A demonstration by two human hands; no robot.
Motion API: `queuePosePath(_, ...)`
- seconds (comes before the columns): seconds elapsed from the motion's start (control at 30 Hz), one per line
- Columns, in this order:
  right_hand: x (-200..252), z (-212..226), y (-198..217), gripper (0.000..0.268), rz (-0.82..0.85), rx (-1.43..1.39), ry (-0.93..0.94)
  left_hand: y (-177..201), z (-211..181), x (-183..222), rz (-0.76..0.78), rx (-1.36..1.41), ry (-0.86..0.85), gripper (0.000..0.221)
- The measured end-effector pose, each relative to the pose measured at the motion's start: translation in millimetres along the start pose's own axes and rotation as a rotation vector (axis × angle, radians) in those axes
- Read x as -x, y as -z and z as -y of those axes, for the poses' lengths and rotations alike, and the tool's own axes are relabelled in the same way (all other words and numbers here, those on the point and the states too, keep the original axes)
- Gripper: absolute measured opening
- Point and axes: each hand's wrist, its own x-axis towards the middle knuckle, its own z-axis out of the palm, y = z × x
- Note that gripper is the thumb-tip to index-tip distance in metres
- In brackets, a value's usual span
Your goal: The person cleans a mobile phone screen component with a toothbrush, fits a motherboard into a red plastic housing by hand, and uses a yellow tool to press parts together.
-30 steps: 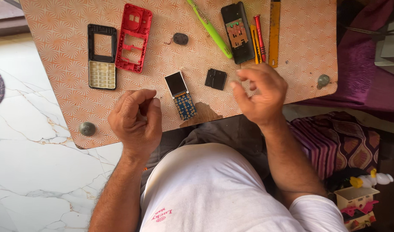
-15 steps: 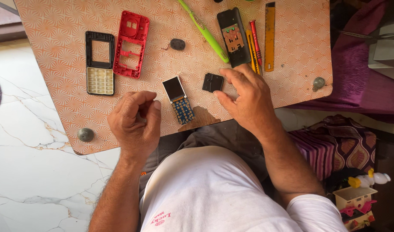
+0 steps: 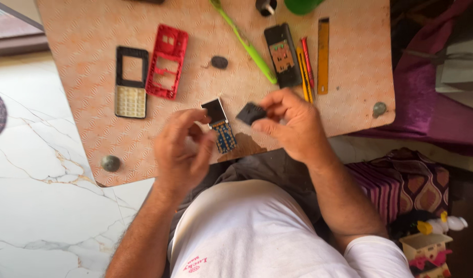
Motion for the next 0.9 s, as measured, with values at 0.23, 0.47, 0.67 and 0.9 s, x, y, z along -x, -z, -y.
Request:
queuePosePath(0.23, -11, 26, -10, 0.019, 0.121, 0.388, 0.131, -13, 11, -8, 0.178, 0.221, 0.042, 0.014)
queuePosePath(0.47, -66, 25, -1, 0.021, -0.208, 1.089, 0.511, -5, 32, -9, 0.130, 1.036, 0.380, 0.019)
queuePosePath(0.67, -92, 8, -13, 0.019, -0.240, 1.328, 0.419, 3, 31, -10, 0.197, 1.335, 0.346, 0.021)
queuePosePath(0.9, -63, 21, -6, 0.017, -0.195, 0.826, 0.246, 9, 29, -11, 0.180, 1.544, 0.343, 0.022)
